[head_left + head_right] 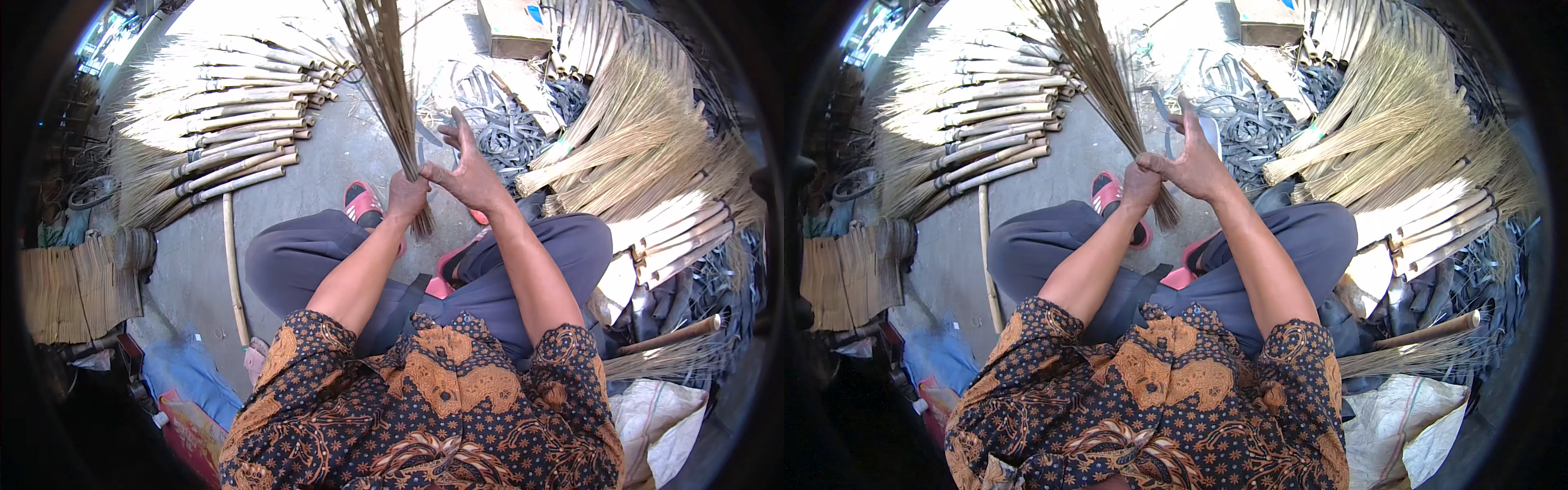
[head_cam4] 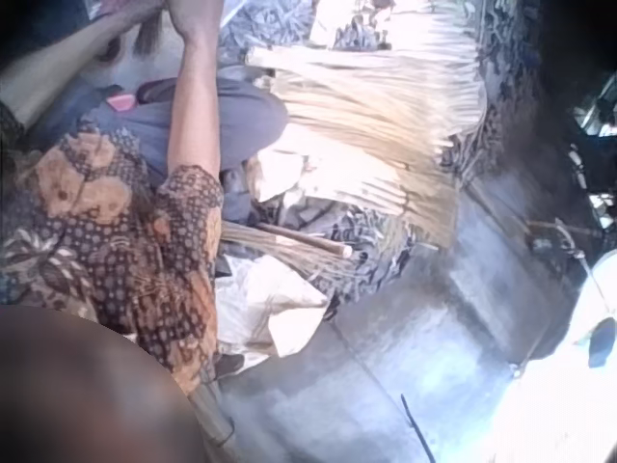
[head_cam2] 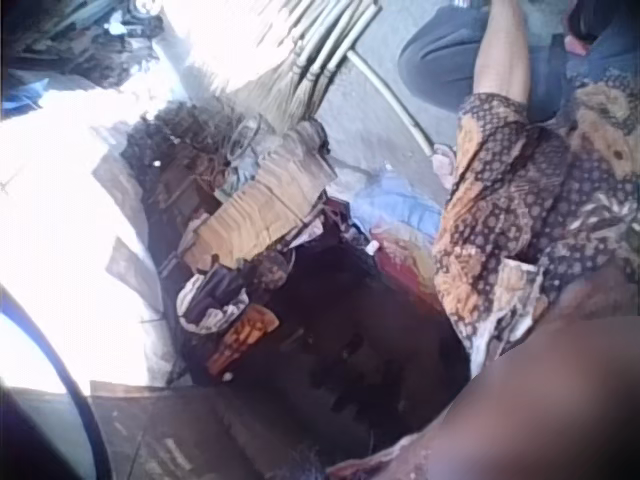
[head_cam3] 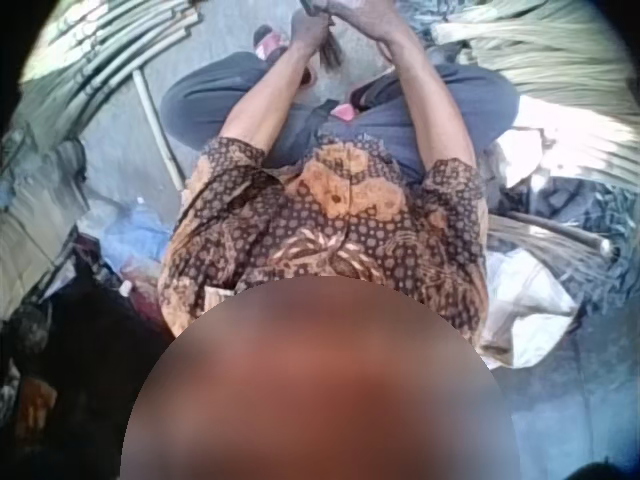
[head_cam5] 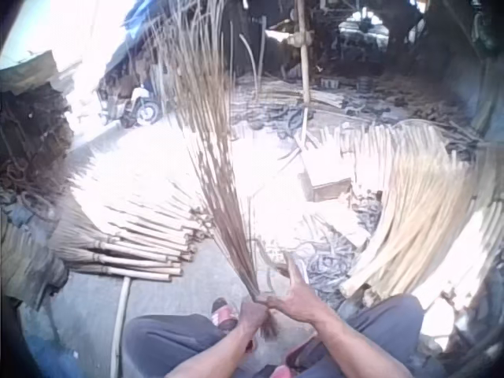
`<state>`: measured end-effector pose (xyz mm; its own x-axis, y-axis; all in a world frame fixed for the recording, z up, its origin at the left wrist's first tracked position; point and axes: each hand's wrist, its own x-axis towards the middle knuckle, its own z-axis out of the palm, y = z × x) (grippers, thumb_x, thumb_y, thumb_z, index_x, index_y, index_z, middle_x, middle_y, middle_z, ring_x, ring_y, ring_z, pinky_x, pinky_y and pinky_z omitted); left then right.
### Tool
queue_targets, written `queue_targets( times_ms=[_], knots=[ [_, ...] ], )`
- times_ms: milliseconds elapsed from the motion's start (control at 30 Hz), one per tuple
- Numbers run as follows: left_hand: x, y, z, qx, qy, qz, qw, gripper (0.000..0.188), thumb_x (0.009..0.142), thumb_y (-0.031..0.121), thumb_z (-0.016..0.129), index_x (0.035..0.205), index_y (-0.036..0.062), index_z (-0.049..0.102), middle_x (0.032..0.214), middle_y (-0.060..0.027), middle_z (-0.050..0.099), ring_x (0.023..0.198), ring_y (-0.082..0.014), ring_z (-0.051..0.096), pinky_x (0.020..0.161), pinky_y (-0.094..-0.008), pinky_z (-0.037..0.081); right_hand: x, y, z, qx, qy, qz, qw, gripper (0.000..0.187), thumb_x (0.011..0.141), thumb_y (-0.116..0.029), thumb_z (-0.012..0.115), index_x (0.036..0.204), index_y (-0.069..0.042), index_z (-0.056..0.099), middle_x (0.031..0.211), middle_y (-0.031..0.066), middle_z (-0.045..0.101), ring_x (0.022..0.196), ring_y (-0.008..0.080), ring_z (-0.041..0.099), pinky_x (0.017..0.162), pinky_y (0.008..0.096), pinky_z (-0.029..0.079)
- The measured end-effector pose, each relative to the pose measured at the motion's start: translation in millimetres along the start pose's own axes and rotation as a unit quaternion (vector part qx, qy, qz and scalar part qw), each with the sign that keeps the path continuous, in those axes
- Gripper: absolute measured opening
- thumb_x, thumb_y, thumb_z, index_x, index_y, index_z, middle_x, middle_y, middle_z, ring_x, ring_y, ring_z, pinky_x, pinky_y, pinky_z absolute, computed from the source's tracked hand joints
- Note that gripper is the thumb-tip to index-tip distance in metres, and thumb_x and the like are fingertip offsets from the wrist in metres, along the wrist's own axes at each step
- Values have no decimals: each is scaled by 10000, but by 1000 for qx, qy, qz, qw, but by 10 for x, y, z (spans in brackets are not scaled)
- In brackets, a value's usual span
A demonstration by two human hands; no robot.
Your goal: The person gathers bundles of straw, aligns them, and secures them to bamboo handles using black straps. They use a knife to trim excess material and tighten the bindings. Finished brooms are placed aside.
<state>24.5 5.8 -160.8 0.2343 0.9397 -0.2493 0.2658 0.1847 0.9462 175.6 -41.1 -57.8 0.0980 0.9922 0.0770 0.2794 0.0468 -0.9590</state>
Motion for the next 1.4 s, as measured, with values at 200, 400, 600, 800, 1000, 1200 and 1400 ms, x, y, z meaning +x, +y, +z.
queue_targets(
  times_ms=[200,400,600,800,1000,1200,1400],
  knots=[
    [340,1016,-448,-377,44,-34,925,332,994,297,725,771,74,622,672,-48,608,638,-171,609,631,-375,540,-340,461,96,-320,-38,21,946,1122,712,-559,907,1497,80,422,1357,342,589,1298,434,592,1090,468,483],
    [-92,1491,-423,-392,-4,107,914,264,981,315,761,962,82,636,793,-63,670,744,-211,726,664,-367,588,-147,69,115,-102,-133,120,978,378,843,-264,749,1094,0,650,921,267,726,930,433,728,802,538,541],
    [-233,1321,-210,-366,-1,-14,930,318,980,336,767,873,118,563,662,-4,552,595,-152,602,608,-333,558,-240,-388,236,-173,-37,74,981,333,854,-234,736,1051,19,648,879,241,725,846,389,735,762,446,569],
    [-225,1385,-232,-413,-66,-54,907,310,978,333,768,937,97,571,663,4,556,524,-108,553,512,-286,503,-260,-394,220,-10,-183,258,948,388,865,-254,764,1102,25,638,885,260,734,857,449,738,746,495,570],
    [-275,1449,-209,-391,6,-4,921,348,982,383,761,882,127,549,662,23,535,537,-125,559,540,-300,516,-260,-397,244,-87,-94,129,983,297,849,-217,742,979,26,628,738,112,662,634,224,670,603,373,540],
    [-293,1508,-343,-447,-38,-22,894,353,986,407,753,860,146,552,651,30,515,558,-115,562,547,-320,517,-216,-584,98,-56,-148,112,981,309,829,-204,727,1012,21,620,722,137,656,576,255,649,569,389,533],
    [-287,1662,-303,-519,-29,-28,854,358,989,398,746,818,164,535,624,47,483,523,-92,506,547,-307,490,-156,-754,-199,-50,-247,210,945,654,848,-376,791,1307,38,576,995,246,728,923,279,736,841,417,567]
  ],
)
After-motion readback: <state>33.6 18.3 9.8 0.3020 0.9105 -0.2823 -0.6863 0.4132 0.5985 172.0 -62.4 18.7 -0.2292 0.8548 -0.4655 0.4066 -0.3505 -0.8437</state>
